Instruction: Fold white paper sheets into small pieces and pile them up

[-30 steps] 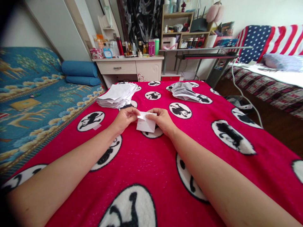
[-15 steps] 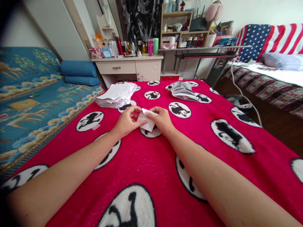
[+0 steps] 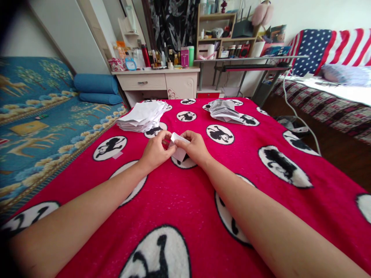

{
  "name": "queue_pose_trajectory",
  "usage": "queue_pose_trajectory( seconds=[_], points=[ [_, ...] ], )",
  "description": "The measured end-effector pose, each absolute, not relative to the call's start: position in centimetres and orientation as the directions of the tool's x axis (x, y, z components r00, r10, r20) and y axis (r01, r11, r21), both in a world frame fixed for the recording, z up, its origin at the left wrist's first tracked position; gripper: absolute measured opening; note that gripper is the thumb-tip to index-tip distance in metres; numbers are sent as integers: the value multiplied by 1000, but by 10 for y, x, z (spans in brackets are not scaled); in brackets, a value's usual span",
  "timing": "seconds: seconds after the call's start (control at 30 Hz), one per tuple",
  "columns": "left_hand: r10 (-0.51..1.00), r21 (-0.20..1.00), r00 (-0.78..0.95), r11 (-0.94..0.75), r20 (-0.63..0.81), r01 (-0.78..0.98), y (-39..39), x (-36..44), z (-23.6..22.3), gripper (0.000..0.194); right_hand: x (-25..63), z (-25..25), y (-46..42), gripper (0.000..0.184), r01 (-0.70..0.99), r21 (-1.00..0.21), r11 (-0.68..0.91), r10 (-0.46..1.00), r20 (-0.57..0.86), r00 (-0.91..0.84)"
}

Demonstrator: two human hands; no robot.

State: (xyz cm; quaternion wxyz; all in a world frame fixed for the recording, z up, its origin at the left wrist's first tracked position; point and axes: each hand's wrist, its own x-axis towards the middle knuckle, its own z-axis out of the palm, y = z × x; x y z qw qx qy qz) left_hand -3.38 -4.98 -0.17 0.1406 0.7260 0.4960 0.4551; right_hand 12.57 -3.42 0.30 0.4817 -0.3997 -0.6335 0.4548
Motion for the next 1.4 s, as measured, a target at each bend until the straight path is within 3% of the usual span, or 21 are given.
queue_pose_trajectory(
  seconds=[0.23, 0.5, 0.8, 1.4],
  points=[
    [861, 758, 122, -495, 494, 425, -46, -35, -3, 23, 127, 3, -34, 31, 7, -981, 194, 962, 189, -199],
    [889, 814, 144, -457, 435, 359, -41, -37, -5, 34, 129, 5, -34, 31, -70, -989, 132, 972, 143, -188],
    [930, 906, 119, -366, 348, 214, -38, -35, -4, 28, 128, 7, -35, 30, -67, -990, 124, 970, 135, -201],
    [913, 853, 82, -403, 399, 331, -38, -34, -7, 21, 126, 4, -34, 30, -60, -986, 156, 954, 166, -250]
  ],
)
